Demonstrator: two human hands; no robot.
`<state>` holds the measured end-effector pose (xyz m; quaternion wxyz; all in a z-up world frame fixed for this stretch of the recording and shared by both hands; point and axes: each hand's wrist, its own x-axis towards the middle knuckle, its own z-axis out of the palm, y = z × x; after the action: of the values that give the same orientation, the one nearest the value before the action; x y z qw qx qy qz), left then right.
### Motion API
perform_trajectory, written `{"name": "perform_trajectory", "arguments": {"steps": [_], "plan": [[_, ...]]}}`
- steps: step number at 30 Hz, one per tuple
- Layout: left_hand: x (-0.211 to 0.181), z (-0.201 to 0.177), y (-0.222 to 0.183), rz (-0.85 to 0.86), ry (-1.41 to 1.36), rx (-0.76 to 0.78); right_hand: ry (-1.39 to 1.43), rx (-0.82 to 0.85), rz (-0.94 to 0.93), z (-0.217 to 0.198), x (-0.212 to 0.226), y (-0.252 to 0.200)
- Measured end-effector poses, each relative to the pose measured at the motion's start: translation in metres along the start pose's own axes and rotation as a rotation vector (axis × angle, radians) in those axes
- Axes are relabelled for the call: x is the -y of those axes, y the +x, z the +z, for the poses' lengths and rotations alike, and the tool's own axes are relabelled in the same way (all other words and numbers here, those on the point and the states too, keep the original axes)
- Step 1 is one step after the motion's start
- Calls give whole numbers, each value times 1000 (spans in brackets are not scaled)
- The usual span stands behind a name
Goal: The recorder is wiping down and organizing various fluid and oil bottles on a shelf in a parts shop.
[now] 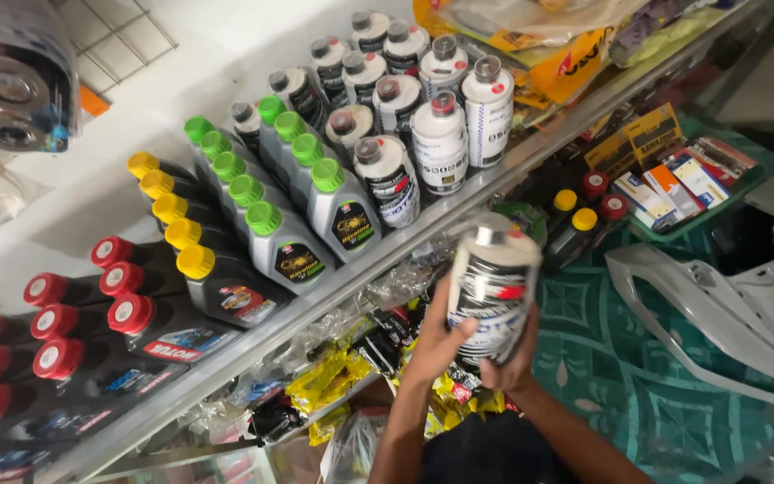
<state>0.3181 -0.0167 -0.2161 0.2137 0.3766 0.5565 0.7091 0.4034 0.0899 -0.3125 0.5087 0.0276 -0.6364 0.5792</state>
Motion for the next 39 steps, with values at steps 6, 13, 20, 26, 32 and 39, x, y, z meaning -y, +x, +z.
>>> {"name": "perform_trajectory", "arguments": {"steps": [6,13,20,26,32,39], "plan": [[-64,34,14,99,49,-116,-256,-9,-112,3,24,34],[-20,32,18,23,-194,-257,-306,253,-150,0,76,124],[44,14,6,-189,-234,-369,-631,504,-343,5,90,131],[102,-14,-14,-248,-632,-410,-509,557,-282,-9,57,75],[113,-14,-28,-372,-535,-391,-64,432,214,8,64,132],[124,-39,-29,-329,-717,-377,-638,632,-395,8,79,77]]}}
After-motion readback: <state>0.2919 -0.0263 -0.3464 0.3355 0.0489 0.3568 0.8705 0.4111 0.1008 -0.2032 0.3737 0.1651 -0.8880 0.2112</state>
